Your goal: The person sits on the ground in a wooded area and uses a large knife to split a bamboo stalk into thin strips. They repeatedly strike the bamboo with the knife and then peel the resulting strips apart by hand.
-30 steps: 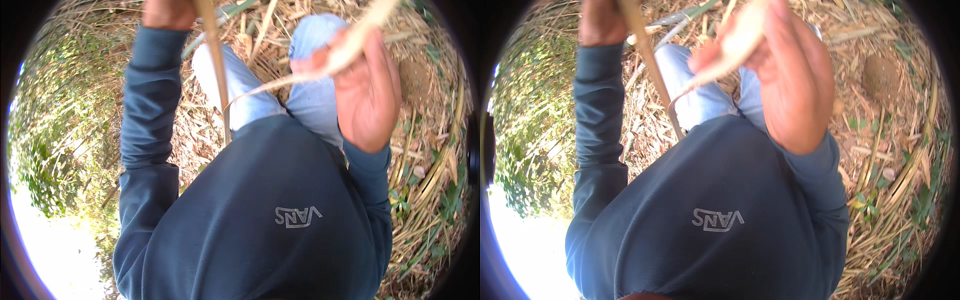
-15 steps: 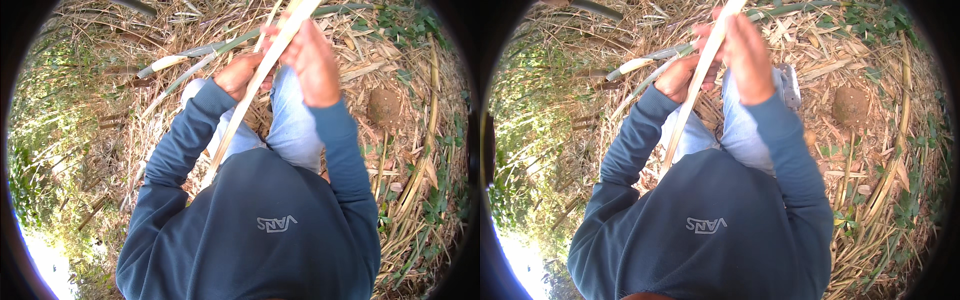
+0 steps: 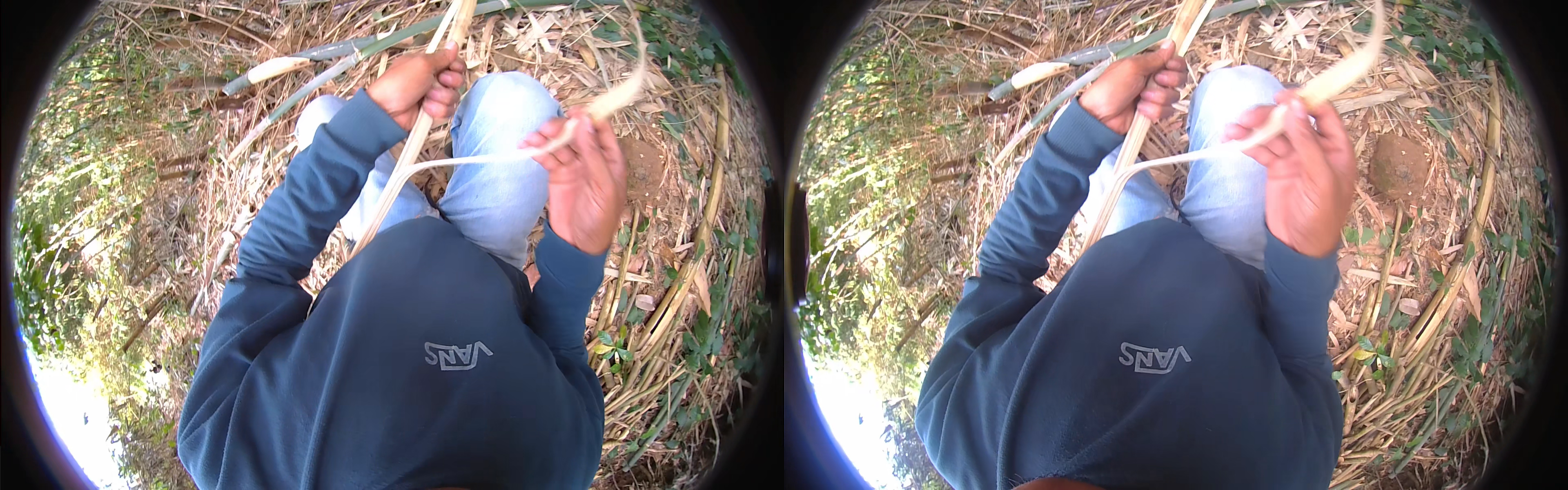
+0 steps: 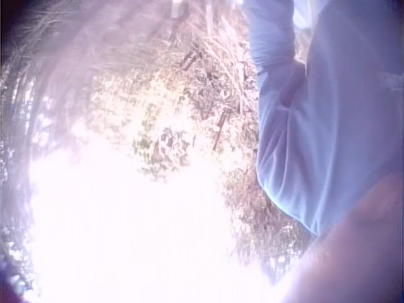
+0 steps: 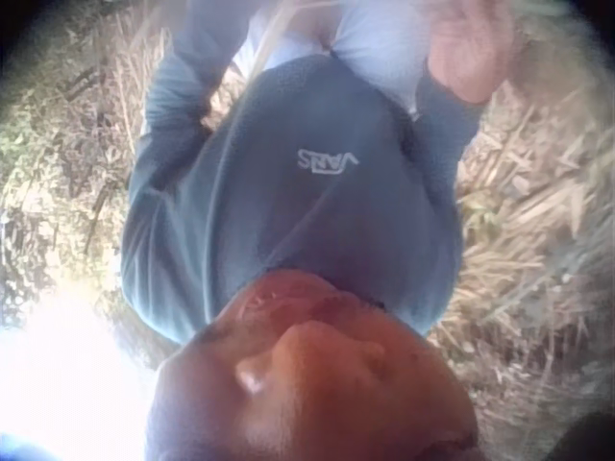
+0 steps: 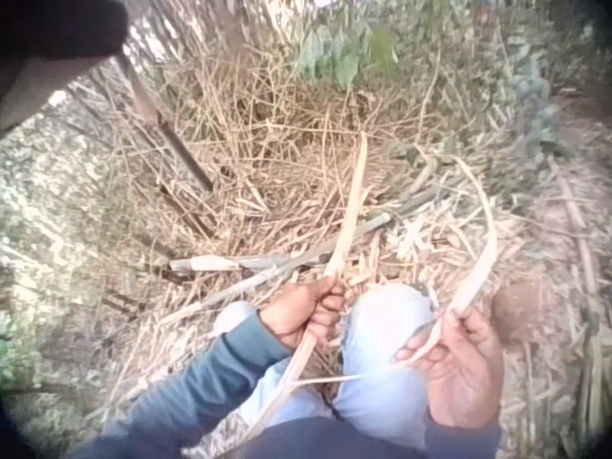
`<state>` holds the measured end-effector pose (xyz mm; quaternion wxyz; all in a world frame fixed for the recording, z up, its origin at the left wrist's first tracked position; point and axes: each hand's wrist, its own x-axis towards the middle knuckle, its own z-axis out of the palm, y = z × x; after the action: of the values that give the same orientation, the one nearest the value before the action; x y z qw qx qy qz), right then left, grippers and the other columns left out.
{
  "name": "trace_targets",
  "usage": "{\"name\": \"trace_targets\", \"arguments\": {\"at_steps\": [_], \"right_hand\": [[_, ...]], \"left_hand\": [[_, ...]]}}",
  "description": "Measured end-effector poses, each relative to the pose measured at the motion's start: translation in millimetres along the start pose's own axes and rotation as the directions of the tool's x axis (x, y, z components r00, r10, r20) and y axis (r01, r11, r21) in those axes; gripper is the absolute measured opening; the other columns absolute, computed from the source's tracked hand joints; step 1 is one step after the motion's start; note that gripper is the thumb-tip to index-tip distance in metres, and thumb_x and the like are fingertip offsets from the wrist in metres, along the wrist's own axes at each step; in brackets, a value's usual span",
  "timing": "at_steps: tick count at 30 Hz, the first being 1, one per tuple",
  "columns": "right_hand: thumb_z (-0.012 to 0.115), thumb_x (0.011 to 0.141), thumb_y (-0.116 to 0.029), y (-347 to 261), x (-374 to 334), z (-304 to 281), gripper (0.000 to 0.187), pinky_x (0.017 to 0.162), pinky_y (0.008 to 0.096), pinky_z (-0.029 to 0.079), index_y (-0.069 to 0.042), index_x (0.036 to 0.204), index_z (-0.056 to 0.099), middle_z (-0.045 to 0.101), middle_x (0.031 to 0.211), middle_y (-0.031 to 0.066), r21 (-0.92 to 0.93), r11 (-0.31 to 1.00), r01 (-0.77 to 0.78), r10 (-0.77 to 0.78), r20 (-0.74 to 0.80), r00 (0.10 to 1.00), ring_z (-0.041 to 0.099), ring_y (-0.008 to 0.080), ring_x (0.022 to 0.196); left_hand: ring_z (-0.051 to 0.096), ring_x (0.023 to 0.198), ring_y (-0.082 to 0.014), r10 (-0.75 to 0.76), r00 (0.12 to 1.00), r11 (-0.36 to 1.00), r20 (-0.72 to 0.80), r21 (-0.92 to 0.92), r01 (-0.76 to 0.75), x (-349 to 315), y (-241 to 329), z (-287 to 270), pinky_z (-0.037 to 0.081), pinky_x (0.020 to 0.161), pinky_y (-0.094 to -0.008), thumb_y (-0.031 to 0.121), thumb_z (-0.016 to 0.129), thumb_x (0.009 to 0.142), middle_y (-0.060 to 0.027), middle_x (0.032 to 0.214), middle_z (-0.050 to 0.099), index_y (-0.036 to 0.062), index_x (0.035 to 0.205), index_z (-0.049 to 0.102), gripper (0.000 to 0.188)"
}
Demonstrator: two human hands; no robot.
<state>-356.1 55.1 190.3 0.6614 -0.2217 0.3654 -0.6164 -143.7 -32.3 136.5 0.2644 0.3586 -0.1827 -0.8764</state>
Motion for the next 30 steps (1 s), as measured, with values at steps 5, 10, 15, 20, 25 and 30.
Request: {"name": "trace_targets", "arguments": {"at_steps": [5,10,15,20,25,30], "right_hand": [[0.044,0.098,-0.013,-50.9,-56.0,-20.2,0.027,0.077,0.0454,0.057,0.002,0.120,0.042,0.061,0.100,0.0215,0.218,0.974,0.066,-0.118,0.233,0.965,0.065,0.0330,0.090],[0.046,0.097,-0.021,-7.6,-39.4,8.6,0.047,0.099,0.0452,0.043,0.003,0.135,0.030,0.052,0.118,0.0246,0.122,0.992,0.017,-0.029,0.091,0.995,0.057,0.0327,0.105],[0.044,0.099,-0.018,86.4,-1.8,43.9,0.037,0.095,0.0360,0.048,0.003,0.129,0.037,0.057,0.119,0.0220,-0.135,0.959,-0.248,0.282,0.460,0.842,0.059,0.0238,0.109],[0.044,0.099,-0.017,113.2,39.9,48.4,0.018,0.080,0.0347,0.056,-0.002,0.107,0.048,0.064,0.097,0.0151,-0.206,0.945,-0.254,0.318,0.392,0.863,0.066,0.0206,0.091],[0.047,0.098,-0.018,110.7,75.8,38.4,0.014,0.075,0.0412,0.058,-0.005,0.103,0.044,0.065,0.091,0.0185,0.001,0.982,-0.191,0.187,0.200,0.962,0.068,0.0304,0.084],[0.047,0.098,-0.023,125.7,63.5,49.4,0.023,0.067,0.0353,0.058,-0.006,0.112,0.043,0.065,0.091,0.0173,0.062,0.938,-0.342,0.333,0.117,0.936,0.068,0.0265,0.080]], "left_hand": [[0.022,0.047,-0.0021,0.064,0.993,0.995,-0.104,-0.075,-0.072,6.0,8.8,-47.6,0.021,0.035,-0.0156,0.033,0.033,0.103,0.0058,0.067,0.030,0.0120,0.082,0.037,0.029],[0.021,0.045,-0.0019,0.068,0.977,0.997,-0.201,0.047,-0.060,13.3,11.0,-39.3,0.020,0.035,-0.0163,0.033,0.033,0.102,0.0070,0.063,0.029,0.0128,0.080,0.039,0.031],[0.038,0.048,-0.0101,0.185,0.953,0.954,-0.240,0.278,-0.115,51.7,49.8,-22.7,0.033,0.040,-0.0258,0.034,0.038,0.100,0.0010,0.062,0.045,0.0053,0.090,0.053,0.034],[0.049,0.046,-0.0152,0.197,0.963,0.964,-0.182,0.216,-0.156,79.9,65.3,-47.8,0.041,0.040,-0.0318,0.030,0.035,0.099,-0.0032,0.069,0.059,0.0072,0.092,0.059,0.035],[0.053,0.051,-0.0105,0.028,0.995,0.979,-0.094,0.205,-0.008,3.7,20.0,-33.6,0.049,0.054,-0.0285,0.049,0.029,0.100,0.0036,0.054,0.044,0.0110,0.087,0.053,0.046],[0.056,0.050,-0.0150,0.081,0.996,0.866,0.025,-0.496,-0.058,-10.1,-22.7,-63.7,0.049,0.051,-0.0274,0.041,0.036,0.099,-0.0004,0.053,0.051,0.0147,0.056,0.043,0.052]]}}
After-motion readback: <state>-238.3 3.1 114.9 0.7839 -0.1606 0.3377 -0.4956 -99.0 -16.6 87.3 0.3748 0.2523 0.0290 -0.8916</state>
